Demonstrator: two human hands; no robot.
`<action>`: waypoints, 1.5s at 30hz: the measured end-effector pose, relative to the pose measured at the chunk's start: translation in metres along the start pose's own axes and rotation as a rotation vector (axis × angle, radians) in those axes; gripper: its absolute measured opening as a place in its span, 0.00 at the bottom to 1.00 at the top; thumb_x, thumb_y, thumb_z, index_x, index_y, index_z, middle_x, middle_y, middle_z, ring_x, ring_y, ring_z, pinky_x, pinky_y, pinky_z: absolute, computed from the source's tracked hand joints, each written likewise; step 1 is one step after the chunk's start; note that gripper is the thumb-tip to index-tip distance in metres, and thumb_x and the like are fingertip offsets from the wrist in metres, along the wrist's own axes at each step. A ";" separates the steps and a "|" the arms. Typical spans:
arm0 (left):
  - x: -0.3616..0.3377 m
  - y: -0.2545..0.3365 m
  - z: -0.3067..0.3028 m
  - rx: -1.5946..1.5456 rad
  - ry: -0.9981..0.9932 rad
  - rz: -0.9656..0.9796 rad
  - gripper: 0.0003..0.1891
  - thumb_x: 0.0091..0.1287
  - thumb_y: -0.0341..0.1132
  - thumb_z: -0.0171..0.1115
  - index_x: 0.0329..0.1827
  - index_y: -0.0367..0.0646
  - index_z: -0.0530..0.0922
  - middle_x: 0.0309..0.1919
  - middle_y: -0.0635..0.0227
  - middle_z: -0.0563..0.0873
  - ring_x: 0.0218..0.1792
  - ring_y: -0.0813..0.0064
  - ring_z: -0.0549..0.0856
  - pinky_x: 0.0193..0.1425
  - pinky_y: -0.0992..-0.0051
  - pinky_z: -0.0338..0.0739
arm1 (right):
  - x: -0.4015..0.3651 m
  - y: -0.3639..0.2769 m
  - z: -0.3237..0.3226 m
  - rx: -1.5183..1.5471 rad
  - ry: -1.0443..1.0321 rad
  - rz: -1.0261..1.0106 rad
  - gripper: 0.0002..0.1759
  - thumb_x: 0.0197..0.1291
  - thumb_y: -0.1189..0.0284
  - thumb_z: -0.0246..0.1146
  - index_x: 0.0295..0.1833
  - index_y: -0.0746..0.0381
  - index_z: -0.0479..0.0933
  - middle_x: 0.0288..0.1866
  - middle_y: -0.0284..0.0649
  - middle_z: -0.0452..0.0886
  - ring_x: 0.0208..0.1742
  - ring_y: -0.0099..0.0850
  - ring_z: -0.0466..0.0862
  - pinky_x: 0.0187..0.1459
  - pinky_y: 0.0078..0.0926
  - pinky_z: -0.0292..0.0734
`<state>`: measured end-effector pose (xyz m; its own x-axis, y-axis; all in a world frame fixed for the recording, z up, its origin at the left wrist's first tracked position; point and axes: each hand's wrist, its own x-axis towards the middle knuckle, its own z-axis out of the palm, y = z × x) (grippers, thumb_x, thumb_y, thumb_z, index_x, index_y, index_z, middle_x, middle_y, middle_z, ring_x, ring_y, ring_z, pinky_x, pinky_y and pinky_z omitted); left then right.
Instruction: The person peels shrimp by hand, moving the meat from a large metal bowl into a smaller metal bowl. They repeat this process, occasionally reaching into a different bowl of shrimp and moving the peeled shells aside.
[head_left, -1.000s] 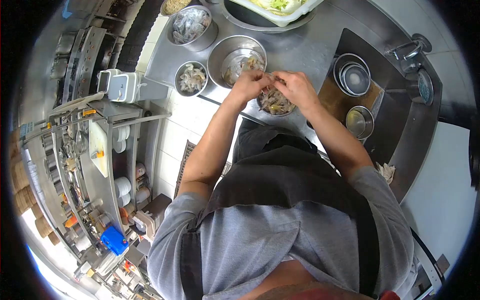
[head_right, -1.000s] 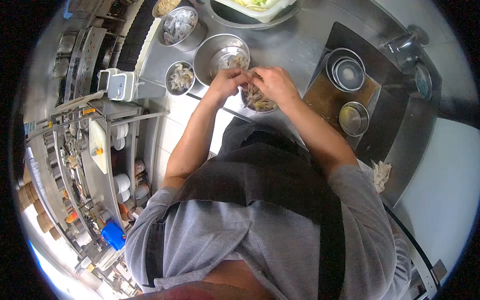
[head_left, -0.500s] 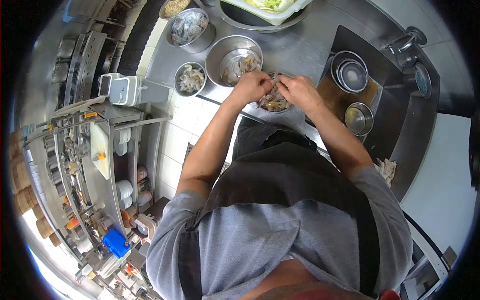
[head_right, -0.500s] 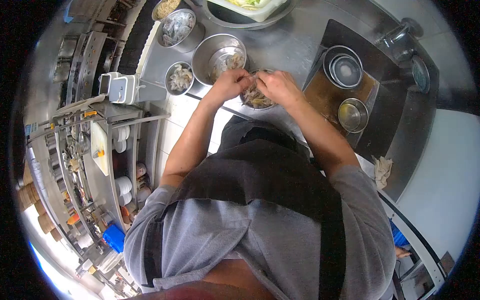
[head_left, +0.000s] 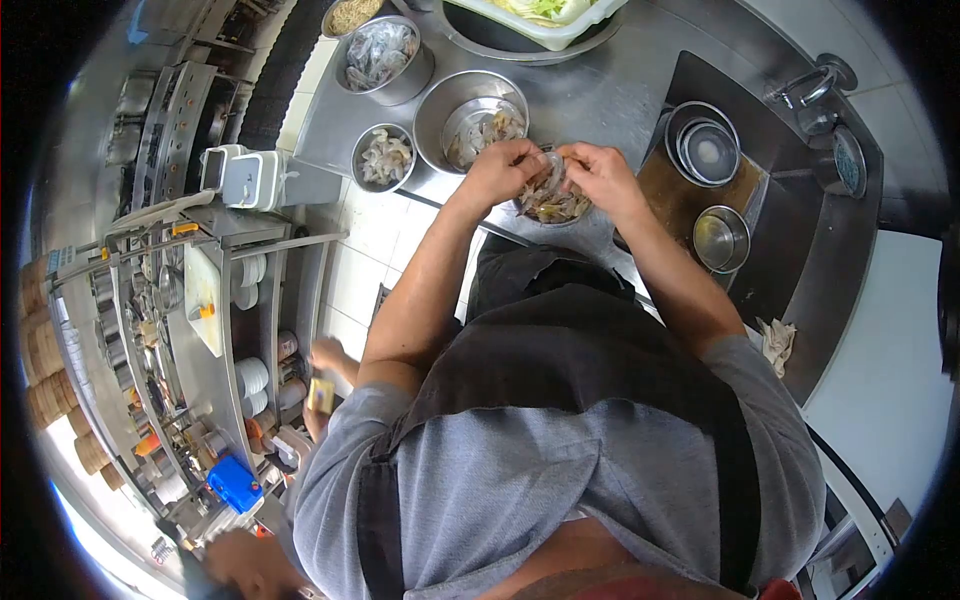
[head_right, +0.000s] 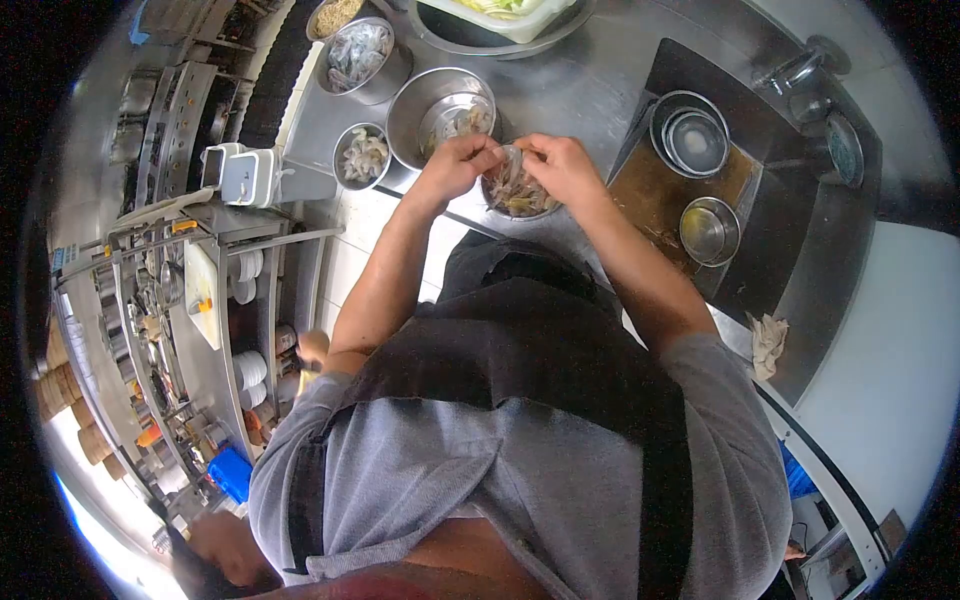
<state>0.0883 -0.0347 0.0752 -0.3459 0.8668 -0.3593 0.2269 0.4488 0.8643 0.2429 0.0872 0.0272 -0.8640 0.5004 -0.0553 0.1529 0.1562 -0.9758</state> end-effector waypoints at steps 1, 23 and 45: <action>0.000 0.002 -0.001 -0.065 -0.021 0.000 0.10 0.70 0.35 0.60 0.37 0.36 0.81 0.29 0.69 0.84 0.33 0.79 0.81 0.40 0.76 0.75 | 0.001 0.001 0.000 0.184 0.000 0.047 0.14 0.62 0.77 0.57 0.51 0.71 0.79 0.32 0.38 0.84 0.29 0.22 0.84 0.29 0.20 0.75; 0.001 -0.013 0.006 0.189 0.184 0.152 0.10 0.68 0.36 0.60 0.38 0.36 0.82 0.26 0.65 0.85 0.29 0.78 0.81 0.37 0.75 0.75 | 0.000 0.007 -0.012 -0.075 -0.008 -0.016 0.16 0.51 0.68 0.69 0.45 0.65 0.83 0.50 0.42 0.84 0.47 0.33 0.84 0.49 0.26 0.77; -0.002 -0.015 0.019 0.279 0.063 0.312 0.11 0.61 0.37 0.66 0.38 0.37 0.82 0.27 0.56 0.85 0.29 0.64 0.85 0.37 0.67 0.78 | -0.007 0.004 -0.006 -0.230 0.021 -0.097 0.12 0.51 0.71 0.66 0.42 0.64 0.80 0.34 0.44 0.82 0.34 0.38 0.83 0.38 0.33 0.76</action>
<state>0.1030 -0.0393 0.0562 -0.2744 0.9594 -0.0660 0.5644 0.2163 0.7967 0.2520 0.0893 0.0252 -0.8703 0.4907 0.0431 0.1768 0.3930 -0.9024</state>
